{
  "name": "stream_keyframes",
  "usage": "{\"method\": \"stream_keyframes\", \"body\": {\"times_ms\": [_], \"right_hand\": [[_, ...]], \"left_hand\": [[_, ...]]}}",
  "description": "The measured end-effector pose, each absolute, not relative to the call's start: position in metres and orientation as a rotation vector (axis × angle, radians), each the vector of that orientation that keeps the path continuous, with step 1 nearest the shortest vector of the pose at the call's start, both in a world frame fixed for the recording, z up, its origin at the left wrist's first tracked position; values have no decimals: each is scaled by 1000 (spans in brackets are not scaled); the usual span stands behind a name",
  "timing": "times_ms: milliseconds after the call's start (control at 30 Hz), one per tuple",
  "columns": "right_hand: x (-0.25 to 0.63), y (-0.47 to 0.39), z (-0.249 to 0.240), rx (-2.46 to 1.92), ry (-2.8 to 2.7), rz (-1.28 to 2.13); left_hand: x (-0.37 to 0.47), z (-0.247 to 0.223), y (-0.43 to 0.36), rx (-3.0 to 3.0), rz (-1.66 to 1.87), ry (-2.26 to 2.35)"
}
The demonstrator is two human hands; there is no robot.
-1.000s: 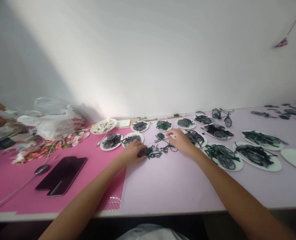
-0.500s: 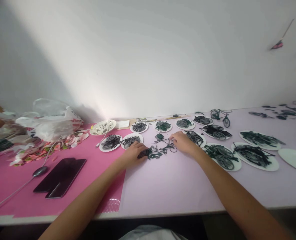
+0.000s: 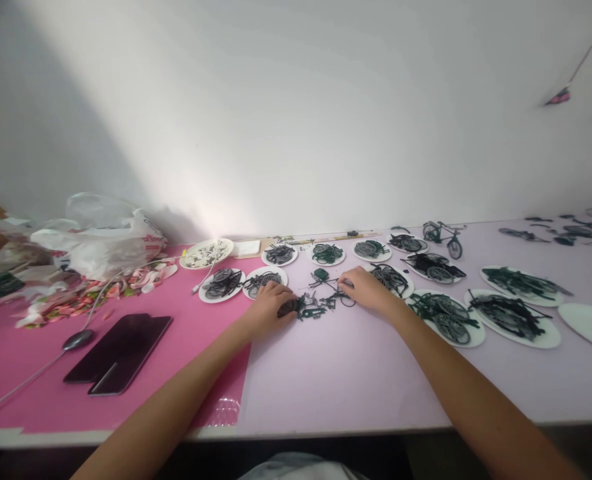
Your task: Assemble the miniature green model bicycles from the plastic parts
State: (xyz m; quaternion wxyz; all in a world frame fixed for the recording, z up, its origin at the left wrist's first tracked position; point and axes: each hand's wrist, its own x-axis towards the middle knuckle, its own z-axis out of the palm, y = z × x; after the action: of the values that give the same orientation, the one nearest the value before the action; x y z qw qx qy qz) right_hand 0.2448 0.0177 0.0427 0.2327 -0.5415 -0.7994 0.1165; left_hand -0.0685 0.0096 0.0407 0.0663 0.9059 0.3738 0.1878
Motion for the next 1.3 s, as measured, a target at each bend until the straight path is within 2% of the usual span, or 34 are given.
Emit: {"method": "stream_keyframes", "body": {"times_ms": [333,633,1033,1300], "right_hand": [[257,21,38,-1641,-2201,432],[262,20,39,-1519,-2240,477],[257,22,41,-1525,-2001,197],[248,20,45,-1306,-1923,75]], "left_hand": [[-66,45,2,2732,538,1110],[-66,43,4,2769,534,985],[-66,42,3,2731,563,1036],[-66,44,-4,2673,610,1065]]}}
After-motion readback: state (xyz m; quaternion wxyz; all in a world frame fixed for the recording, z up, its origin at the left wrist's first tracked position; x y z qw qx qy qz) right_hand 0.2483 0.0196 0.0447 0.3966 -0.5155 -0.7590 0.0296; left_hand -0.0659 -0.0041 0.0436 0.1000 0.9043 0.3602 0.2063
